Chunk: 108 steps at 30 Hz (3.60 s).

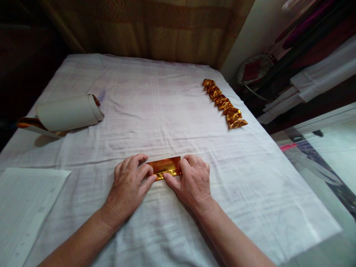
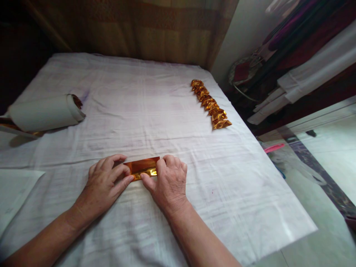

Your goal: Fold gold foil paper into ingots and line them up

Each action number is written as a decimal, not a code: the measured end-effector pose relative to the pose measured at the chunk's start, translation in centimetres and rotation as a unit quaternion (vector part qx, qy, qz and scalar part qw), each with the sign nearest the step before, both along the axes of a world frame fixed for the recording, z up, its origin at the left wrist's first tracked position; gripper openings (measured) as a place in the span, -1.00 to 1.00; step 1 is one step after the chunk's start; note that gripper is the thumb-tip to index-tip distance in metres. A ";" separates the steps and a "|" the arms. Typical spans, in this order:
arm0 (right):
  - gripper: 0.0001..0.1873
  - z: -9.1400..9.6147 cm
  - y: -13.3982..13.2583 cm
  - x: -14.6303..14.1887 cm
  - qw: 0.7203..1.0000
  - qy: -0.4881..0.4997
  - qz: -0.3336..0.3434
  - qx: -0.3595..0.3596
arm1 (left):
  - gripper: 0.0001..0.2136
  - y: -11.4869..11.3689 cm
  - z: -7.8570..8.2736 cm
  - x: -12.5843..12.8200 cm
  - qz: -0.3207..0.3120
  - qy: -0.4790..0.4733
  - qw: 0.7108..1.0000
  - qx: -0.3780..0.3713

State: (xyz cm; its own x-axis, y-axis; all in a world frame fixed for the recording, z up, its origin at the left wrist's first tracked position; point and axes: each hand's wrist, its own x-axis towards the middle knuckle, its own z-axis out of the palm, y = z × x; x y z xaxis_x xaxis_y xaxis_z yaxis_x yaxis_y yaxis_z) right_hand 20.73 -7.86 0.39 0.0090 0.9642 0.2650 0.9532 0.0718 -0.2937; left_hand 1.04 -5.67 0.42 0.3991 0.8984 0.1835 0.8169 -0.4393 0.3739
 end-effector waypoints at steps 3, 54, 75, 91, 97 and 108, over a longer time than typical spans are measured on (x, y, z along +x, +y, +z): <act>-0.68 -0.3 -0.1 0.7 0.999 0.029 0.016 -0.007 | -0.90 0.0 0.2 0.1 0.002 -0.002 1.000 -0.003; -0.54 -2.0 -0.2 2.8 0.991 0.124 0.050 0.031 | -0.67 -0.8 -1.2 -0.6 0.099 0.018 0.994 0.046; -0.92 -1.2 0.0 3.3 0.972 0.218 0.080 0.027 | -0.85 -0.9 -0.9 -1.0 0.070 -0.098 0.993 -0.018; -0.88 0.8 -0.6 2.6 0.928 0.364 0.071 0.046 | -0.68 -1.5 -0.3 -0.5 0.127 -0.286 0.947 0.072; -0.87 0.8 -0.3 2.1 0.910 0.404 -0.005 0.098 | -0.72 -3.4 2.0 1.1 -0.061 -0.175 0.960 0.208; -0.95 0.9 -1.9 0.0 0.905 0.404 0.088 0.096 | -0.57 -4.5 0.8 2.4 -0.061 -0.129 0.980 0.137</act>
State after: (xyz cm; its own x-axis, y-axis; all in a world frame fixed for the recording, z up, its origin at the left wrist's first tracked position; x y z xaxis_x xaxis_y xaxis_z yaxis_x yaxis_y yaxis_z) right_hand 20.72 -9.72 1.25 0.1249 0.9065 0.4034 0.4006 0.3258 -0.8564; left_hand 3.44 -10.15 1.19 0.4088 0.7494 0.5209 0.6455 -0.6409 0.4155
